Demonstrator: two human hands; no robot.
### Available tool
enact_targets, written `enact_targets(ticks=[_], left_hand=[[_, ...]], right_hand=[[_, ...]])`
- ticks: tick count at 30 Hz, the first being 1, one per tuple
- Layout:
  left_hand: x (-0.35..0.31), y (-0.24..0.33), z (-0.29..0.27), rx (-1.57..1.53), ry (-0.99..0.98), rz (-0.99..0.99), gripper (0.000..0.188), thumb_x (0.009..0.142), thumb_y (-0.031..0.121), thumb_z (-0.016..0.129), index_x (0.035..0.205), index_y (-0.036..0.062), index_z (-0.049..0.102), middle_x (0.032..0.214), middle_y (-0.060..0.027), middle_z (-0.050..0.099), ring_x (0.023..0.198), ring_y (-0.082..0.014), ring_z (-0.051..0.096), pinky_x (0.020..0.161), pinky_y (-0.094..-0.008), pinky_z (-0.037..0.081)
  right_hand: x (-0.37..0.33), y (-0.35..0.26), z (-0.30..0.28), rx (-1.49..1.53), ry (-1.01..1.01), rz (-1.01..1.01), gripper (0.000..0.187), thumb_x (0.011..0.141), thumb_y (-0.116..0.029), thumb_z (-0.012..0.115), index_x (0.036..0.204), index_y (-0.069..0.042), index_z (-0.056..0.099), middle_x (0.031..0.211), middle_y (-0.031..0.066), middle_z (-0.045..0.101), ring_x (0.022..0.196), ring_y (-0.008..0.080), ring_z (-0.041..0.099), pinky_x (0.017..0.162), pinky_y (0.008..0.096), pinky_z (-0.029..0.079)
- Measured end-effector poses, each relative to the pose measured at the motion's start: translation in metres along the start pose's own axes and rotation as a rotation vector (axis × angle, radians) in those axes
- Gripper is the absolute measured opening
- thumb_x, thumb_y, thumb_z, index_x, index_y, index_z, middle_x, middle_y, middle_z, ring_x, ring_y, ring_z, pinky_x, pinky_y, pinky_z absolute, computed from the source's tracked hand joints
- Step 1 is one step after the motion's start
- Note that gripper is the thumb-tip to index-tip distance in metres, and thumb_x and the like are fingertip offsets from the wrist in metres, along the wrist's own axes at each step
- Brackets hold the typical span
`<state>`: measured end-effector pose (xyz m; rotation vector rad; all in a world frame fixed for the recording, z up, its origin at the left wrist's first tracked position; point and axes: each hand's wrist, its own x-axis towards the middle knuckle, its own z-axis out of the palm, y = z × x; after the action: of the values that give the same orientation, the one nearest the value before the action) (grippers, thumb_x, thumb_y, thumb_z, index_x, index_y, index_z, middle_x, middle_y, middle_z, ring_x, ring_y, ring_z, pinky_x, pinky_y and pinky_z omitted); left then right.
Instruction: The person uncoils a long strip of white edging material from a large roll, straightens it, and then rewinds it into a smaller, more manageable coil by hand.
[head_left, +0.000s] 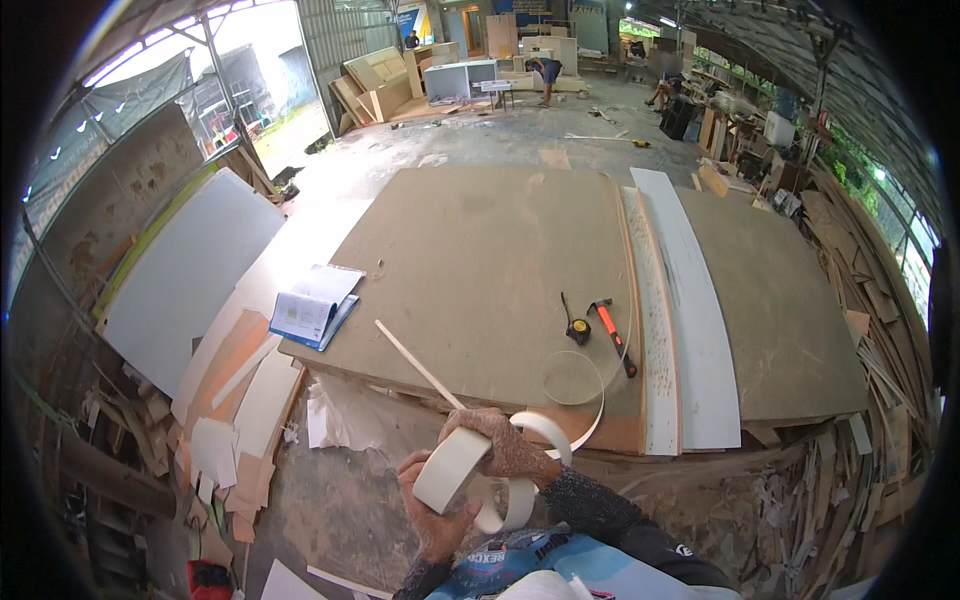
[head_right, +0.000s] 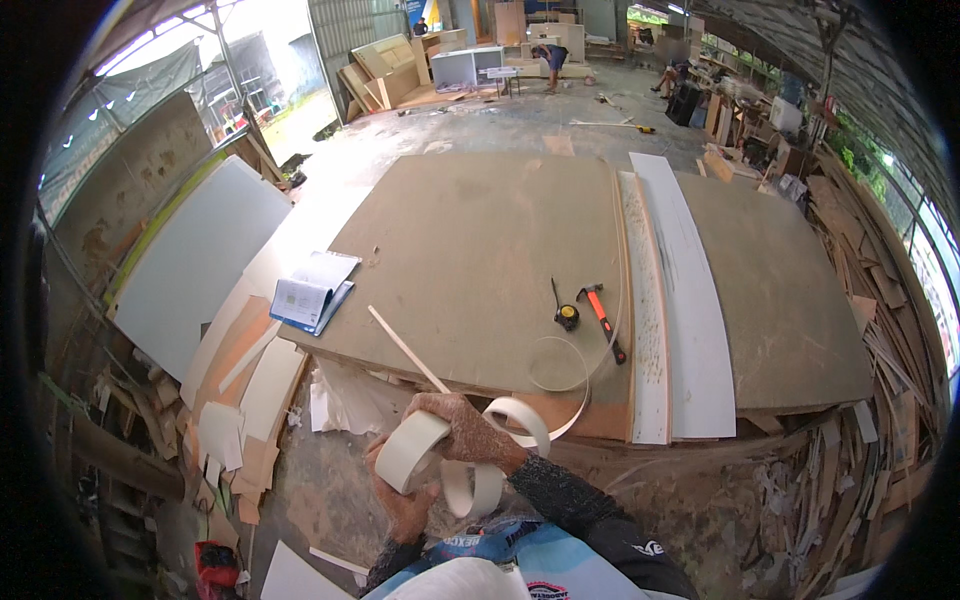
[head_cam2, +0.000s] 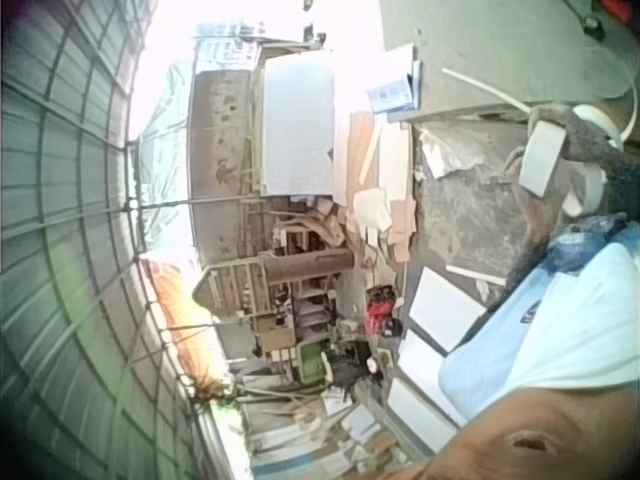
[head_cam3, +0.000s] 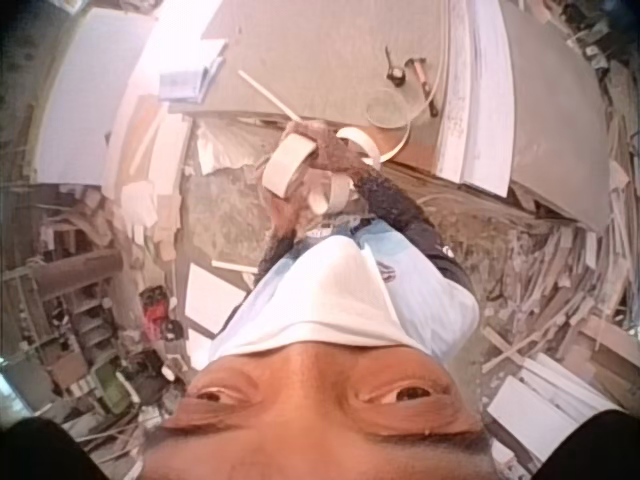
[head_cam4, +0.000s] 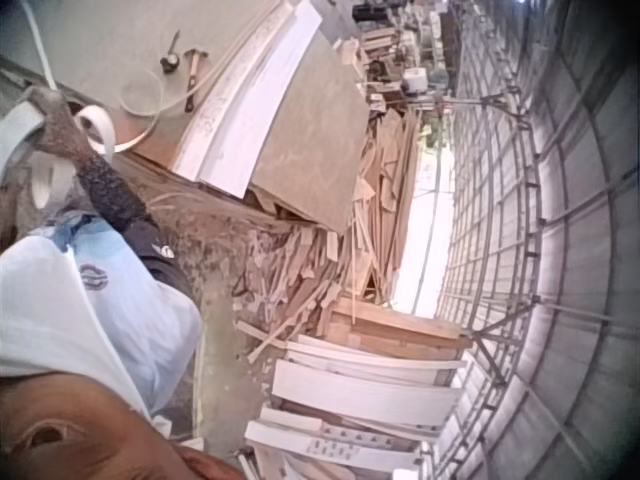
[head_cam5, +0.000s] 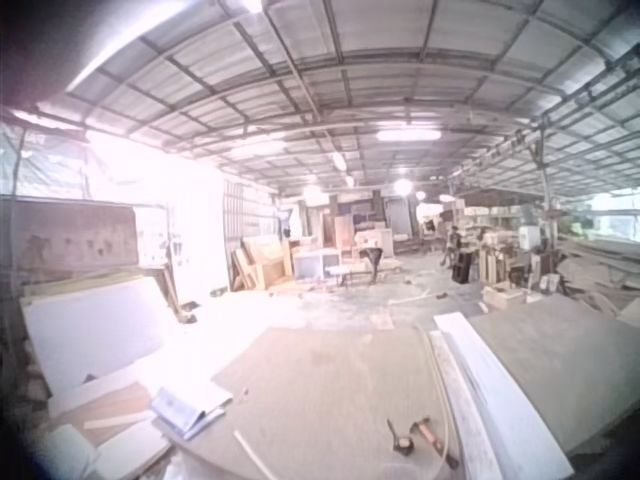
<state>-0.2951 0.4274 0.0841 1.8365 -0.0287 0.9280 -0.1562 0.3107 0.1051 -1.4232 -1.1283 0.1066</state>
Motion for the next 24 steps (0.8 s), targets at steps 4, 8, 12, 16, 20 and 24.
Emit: enact_targets(ticks=[4, 8, 12, 16, 20, 24], left_hand=[[0.018, 0.032, -0.026, 0.196, -0.291, -0.17, 0.105, 0.056, 0.035, 0.095, 0.138, 0.0008, 0.039, 0.119, -0.015, 0.056, 0.11, -0.0271, 0.057, 0.096, -0.0399, 0.046], [0.031, 0.029, -0.024, 0.173, -0.359, -0.418, 0.098, 0.061, 0.031, 0.093, 0.139, -0.0026, 0.044, 0.112, -0.0172, 0.064, 0.104, -0.0257, 0.062, 0.09, -0.0391, 0.05], [0.017, 0.019, -0.014, 0.023, -0.074, -0.347, 0.081, 0.072, 0.032, 0.087, 0.135, -0.0038, 0.051, 0.116, -0.019, 0.064, 0.107, -0.0243, 0.061, 0.092, -0.0382, 0.049], [-0.008, 0.01, 0.007, -0.031, 0.271, -0.334, 0.077, 0.076, 0.04, 0.083, 0.133, -0.0039, 0.053, 0.121, -0.0196, 0.062, 0.108, -0.0259, 0.06, 0.094, -0.0391, 0.048], [-0.02, -0.003, 0.008, -0.028, 0.171, -0.207, 0.087, 0.073, 0.051, 0.082, 0.134, -0.0036, 0.052, 0.126, -0.0204, 0.056, 0.116, -0.0304, 0.055, 0.098, -0.0434, 0.044], [-0.002, -0.006, -0.044, 0.178, -0.234, 0.071, 0.098, 0.065, 0.056, 0.084, 0.136, -0.0017, 0.049, 0.129, -0.0224, 0.05, 0.127, -0.0368, 0.044, 0.104, -0.0502, 0.036]], right_hand=[[0.0, -0.01, 0.0, -0.501, -0.147, -0.253, 0.038, 0.06, -0.012, 0.076, 0.095, -0.007, 0.063, 0.091, 0.0075, 0.065, 0.086, 0.0286, 0.065, 0.079, 0.0397, 0.053], [-0.002, -0.003, 0.017, -0.52, -0.122, -0.329, 0.044, 0.059, -0.012, 0.078, 0.1, -0.005, 0.065, 0.09, 0.0079, 0.065, 0.086, 0.0275, 0.065, 0.078, 0.0377, 0.054], [-0.012, 0.012, 0.024, -0.34, 0.111, -0.134, 0.049, 0.061, -0.013, 0.082, 0.106, -0.005, 0.065, 0.096, 0.0103, 0.068, 0.087, 0.0273, 0.068, 0.08, 0.0371, 0.055], [-0.024, 0.017, 0.049, -0.117, 0.298, 0.355, 0.044, 0.068, -0.014, 0.079, 0.108, -0.004, 0.064, 0.098, 0.0155, 0.07, 0.09, 0.0315, 0.069, 0.078, 0.038, 0.054], [-0.03, 0.024, 0.055, 0.06, 0.306, 0.423, 0.038, 0.073, -0.012, 0.075, 0.107, -0.002, 0.062, 0.098, 0.0166, 0.07, 0.093, 0.0246, 0.068, 0.08, 0.0369, 0.052], [-0.037, 0.038, 0.04, 0.124, 0.026, 0.556, 0.03, 0.08, -0.008, 0.072, 0.106, -0.003, 0.061, 0.096, 0.0067, 0.067, 0.092, 0.0112, 0.06, 0.081, 0.0311, 0.05]])
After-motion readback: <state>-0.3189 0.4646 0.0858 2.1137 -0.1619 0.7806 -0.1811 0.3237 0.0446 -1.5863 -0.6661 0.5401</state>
